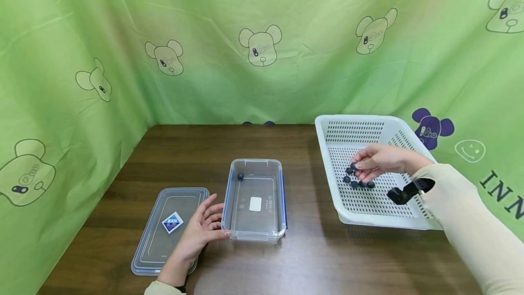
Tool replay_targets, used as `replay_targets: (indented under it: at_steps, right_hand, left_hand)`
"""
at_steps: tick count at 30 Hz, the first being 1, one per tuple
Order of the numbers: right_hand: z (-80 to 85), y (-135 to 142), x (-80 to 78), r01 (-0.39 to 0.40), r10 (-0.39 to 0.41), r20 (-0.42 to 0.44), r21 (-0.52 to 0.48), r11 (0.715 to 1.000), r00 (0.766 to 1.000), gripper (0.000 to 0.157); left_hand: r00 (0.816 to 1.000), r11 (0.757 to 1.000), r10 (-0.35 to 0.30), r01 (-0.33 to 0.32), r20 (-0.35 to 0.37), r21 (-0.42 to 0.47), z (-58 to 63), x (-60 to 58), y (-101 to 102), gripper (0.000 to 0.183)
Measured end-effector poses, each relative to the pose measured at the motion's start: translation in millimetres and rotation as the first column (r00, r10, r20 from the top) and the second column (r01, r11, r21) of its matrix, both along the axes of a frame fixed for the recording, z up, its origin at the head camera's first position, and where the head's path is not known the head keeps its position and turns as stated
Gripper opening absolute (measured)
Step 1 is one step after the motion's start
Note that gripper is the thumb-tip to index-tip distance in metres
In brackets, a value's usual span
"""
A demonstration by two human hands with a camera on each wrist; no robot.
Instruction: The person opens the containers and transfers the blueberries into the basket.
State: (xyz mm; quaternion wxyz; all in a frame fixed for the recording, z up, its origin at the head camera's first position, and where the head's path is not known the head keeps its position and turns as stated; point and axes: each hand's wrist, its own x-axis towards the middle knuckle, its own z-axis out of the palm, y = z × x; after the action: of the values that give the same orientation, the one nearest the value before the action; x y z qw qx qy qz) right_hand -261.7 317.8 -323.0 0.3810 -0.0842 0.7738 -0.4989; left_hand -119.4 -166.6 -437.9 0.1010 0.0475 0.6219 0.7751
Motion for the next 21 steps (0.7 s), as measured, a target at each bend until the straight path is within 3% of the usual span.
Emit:
replay_targets:
  at_steps: [9, 21]
  right_hand:
    - [-23.4, 41.5, -3.9, 0.135, -0.141, 0.085, 0.080, 0.988, 0.986, 0.022]
    - [-52.9, 58.5, -0.2, 0.212, -0.241, 0.114, 0.217, 0.953, 0.964, 0.010]
  left_hand:
    - [1.000, 1.000, 0.003, -0.003, 0.001, -0.008, 0.3, -0.9, -0.1, 0.105]
    - [1.000, 1.000, 0.006, -0.006, 0.020, -0.015, -0.9, -1.4, -0.4, 0.106]
